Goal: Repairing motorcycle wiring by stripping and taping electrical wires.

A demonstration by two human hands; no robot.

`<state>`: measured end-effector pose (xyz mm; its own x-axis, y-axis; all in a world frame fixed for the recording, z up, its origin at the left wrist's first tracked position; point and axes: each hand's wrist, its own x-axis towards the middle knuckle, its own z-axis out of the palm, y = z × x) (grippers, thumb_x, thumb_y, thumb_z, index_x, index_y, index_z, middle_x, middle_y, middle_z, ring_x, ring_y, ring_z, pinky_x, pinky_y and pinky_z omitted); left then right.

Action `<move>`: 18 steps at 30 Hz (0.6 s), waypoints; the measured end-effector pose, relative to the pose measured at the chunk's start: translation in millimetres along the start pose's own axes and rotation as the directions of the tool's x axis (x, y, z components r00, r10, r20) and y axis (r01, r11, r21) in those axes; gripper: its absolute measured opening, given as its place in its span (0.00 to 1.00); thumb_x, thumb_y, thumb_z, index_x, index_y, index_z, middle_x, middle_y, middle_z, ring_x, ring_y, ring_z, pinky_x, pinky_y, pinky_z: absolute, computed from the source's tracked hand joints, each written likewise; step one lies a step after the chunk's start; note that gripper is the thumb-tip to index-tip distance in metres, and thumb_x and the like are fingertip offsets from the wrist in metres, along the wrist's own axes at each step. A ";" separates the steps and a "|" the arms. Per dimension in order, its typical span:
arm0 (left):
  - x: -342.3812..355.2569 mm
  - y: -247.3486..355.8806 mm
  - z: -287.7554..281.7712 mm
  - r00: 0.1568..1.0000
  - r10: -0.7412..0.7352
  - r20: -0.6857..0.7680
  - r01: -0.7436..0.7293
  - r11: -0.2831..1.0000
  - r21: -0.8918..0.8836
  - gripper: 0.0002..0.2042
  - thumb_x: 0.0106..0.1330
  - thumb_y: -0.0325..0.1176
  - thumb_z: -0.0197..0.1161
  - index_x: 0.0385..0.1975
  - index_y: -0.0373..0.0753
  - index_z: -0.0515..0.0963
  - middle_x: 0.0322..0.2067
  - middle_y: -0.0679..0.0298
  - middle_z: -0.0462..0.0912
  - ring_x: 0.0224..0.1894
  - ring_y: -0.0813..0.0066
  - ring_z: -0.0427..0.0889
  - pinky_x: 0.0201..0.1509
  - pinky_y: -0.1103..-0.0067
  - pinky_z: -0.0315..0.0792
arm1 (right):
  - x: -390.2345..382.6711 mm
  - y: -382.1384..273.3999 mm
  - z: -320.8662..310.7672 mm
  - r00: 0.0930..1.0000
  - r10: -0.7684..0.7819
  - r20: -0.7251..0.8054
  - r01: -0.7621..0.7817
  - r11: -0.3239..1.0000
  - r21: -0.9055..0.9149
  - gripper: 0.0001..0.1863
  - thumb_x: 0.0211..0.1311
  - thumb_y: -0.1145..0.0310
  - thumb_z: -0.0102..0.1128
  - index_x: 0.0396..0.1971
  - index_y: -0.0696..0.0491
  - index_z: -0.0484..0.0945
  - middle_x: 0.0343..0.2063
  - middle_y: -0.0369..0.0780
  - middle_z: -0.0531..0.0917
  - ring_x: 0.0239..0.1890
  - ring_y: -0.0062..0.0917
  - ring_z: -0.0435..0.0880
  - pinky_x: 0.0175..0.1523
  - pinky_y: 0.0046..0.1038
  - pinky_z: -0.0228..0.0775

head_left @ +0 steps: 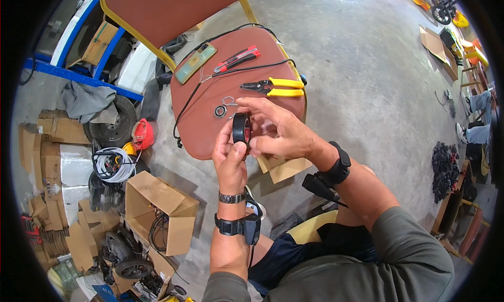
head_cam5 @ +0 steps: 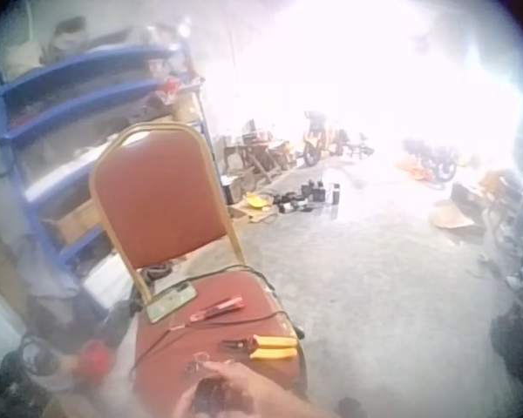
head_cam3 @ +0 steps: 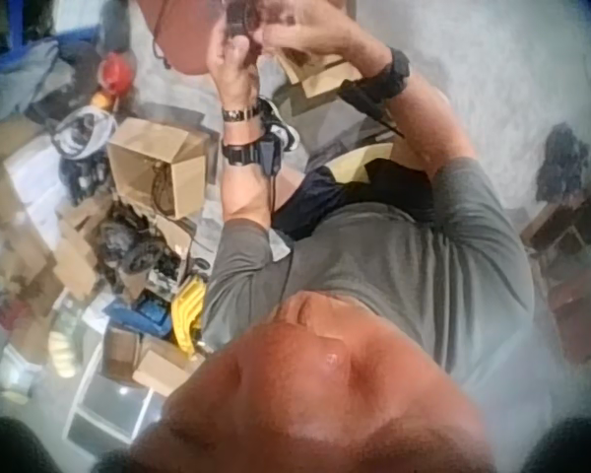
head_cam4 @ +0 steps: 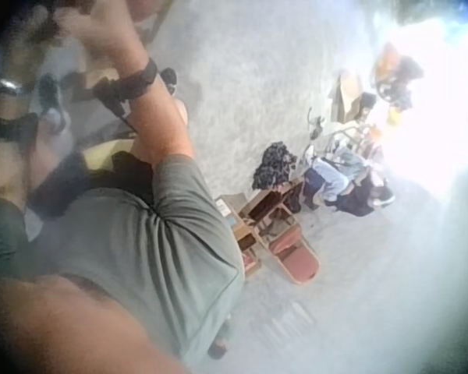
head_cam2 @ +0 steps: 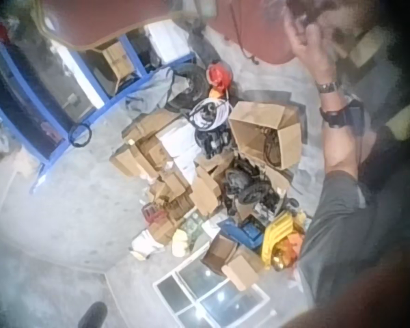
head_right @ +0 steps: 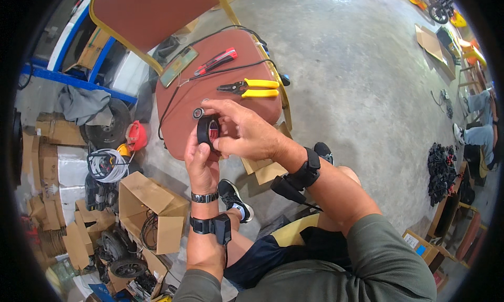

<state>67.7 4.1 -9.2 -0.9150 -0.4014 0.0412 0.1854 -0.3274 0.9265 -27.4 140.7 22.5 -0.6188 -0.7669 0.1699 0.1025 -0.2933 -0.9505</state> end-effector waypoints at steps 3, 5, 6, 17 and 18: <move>-2.4 4.3 -4.2 0.996 -0.063 0.066 0.068 0.995 -0.066 0.32 0.57 0.51 0.63 0.53 0.31 0.68 0.38 0.55 0.80 0.28 0.66 0.80 0.32 0.75 0.75 | 8.9 14.9 -4.5 0.998 0.038 -0.053 -0.040 0.998 -0.050 0.25 0.59 0.77 0.55 0.58 0.58 0.68 0.47 0.40 0.77 0.46 0.23 0.77 0.52 0.24 0.71; -3.3 5.2 -3.8 0.989 -0.095 0.112 0.124 0.950 -0.285 0.30 0.56 0.47 0.62 0.52 0.29 0.68 0.38 0.52 0.80 0.30 0.65 0.82 0.32 0.75 0.76 | 12.2 16.1 -3.6 0.997 0.020 -0.074 -0.025 0.998 -0.058 0.19 0.60 0.75 0.53 0.52 0.61 0.72 0.43 0.42 0.81 0.43 0.23 0.79 0.47 0.25 0.74; -3.3 5.3 -2.0 0.989 -0.106 0.103 0.134 0.939 -0.316 0.30 0.56 0.48 0.61 0.51 0.30 0.68 0.38 0.51 0.80 0.30 0.62 0.82 0.32 0.74 0.76 | 13.9 17.1 -6.0 0.998 -0.044 -0.045 0.035 0.984 -0.173 0.18 0.61 0.75 0.54 0.51 0.61 0.73 0.42 0.42 0.81 0.42 0.23 0.80 0.47 0.25 0.74; 4.1 3.7 -0.5 0.986 0.052 -0.158 -0.048 0.998 0.031 0.16 0.68 0.31 0.55 0.53 0.32 0.69 0.37 0.59 0.81 0.28 0.75 0.80 0.29 0.83 0.73 | 22.7 9.4 -9.4 0.992 -0.071 -0.101 0.071 0.997 -0.004 0.18 0.58 0.80 0.61 0.50 0.62 0.73 0.39 0.41 0.82 0.40 0.20 0.81 0.47 0.22 0.76; 4.6 1.9 -1.9 0.984 0.080 -0.158 -0.071 0.996 0.060 0.16 0.68 0.32 0.56 0.52 0.33 0.70 0.37 0.60 0.81 0.28 0.74 0.80 0.29 0.83 0.74 | 22.2 7.8 -7.9 0.993 -0.071 -0.100 0.070 0.998 -0.004 0.18 0.58 0.80 0.61 0.50 0.62 0.73 0.39 0.41 0.82 0.40 0.20 0.81 0.47 0.22 0.76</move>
<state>64.5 0.0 -7.9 -0.8288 -0.5568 0.0554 0.2285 -0.2464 0.9419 -46.5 125.9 16.8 -0.6991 -0.6836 0.2098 0.0551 -0.3440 -0.9373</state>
